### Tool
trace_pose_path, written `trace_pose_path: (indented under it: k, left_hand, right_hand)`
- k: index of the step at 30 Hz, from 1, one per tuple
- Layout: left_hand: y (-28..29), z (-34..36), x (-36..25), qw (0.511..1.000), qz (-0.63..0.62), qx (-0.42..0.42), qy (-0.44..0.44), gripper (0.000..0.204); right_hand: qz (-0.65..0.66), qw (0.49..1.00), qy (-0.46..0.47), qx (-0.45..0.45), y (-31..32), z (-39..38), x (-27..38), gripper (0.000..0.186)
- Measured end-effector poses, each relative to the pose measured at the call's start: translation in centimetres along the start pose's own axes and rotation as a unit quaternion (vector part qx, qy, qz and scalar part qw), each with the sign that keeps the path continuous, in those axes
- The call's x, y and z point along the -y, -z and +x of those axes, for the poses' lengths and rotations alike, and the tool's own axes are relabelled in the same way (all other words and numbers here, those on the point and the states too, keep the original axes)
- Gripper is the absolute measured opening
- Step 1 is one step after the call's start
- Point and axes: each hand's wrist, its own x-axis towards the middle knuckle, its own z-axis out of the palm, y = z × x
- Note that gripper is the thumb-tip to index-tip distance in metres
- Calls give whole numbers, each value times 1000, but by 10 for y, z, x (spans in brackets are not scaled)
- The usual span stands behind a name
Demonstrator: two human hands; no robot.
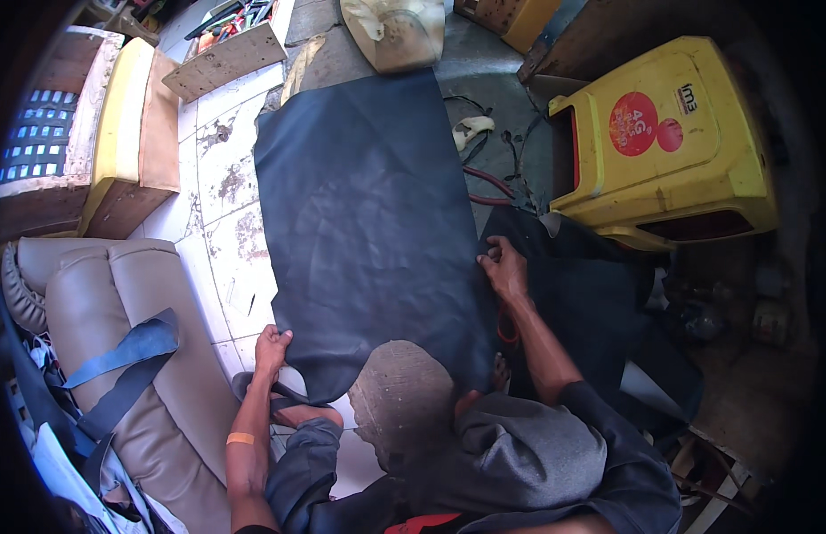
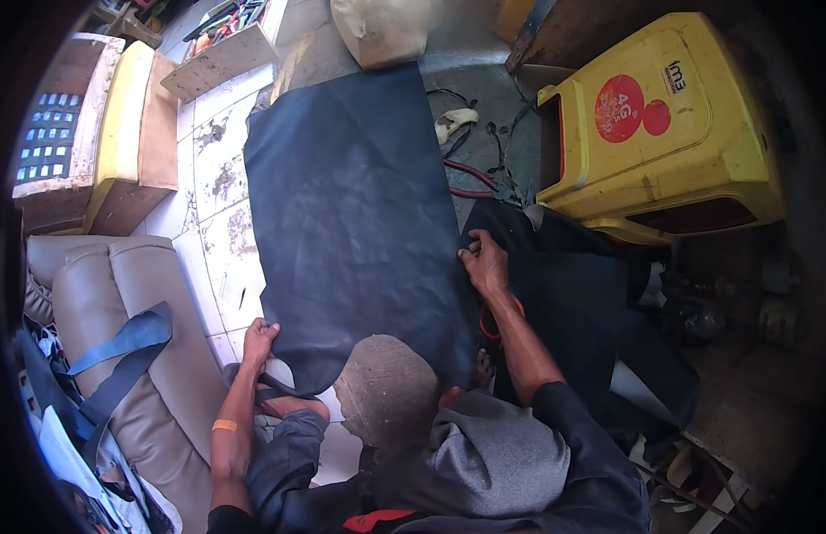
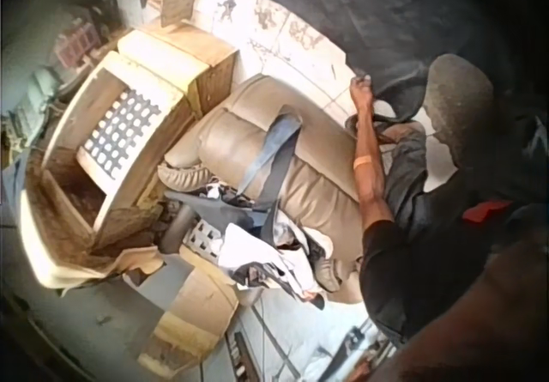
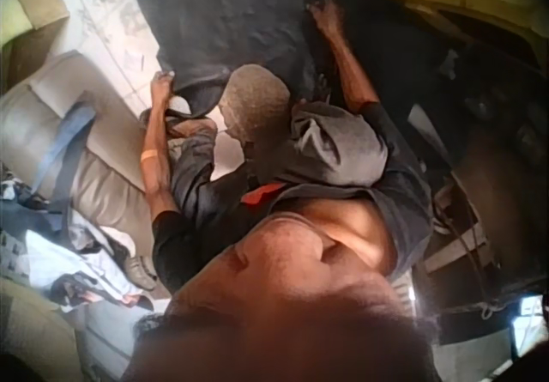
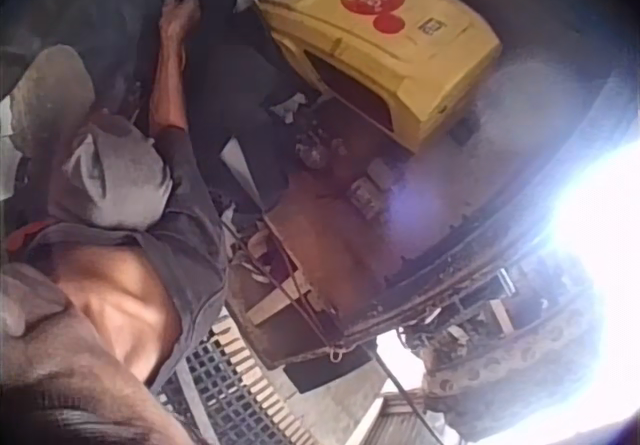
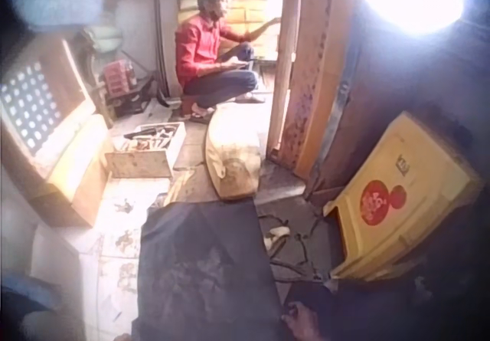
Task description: The person sorts through a pile of fabric scraps and selects a large piece of black material. They then sit on the floor, place the material over a yellow foam cushion, and use scissors to cut the material into a specific shape.
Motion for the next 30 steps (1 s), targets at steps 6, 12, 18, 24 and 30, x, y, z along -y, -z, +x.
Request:
trace_pose_path:
  k: [6, 12, 18, 24, 30]
  left_hand:
    - [-11, -7, -21, 993, 96, -55, 28, 19]
    - [-5, -9, -18, 989, 123, -70, 49, 27]
    - [-19, -22, -36, 955, 263, -139, -1, 32]
    - [-88, -26, -93, 829, 351, -217, -378, 52]
    - [-179, 1, -124, 809, 415, -210, -359, 63]
  right_hand:
    - [8, 1000, -12, 5, 2, 1, -2, 44]
    - [11, 1000, 4, 3, 1, 3, 0, 42]
    - [-45, 999, 20, 9, 6, 0, 5, 47]
    - [-165, 939, 300, -34, -37, -8, 62, 56]
    - [-258, 855, 438, 103, -103, 17, 99, 59]
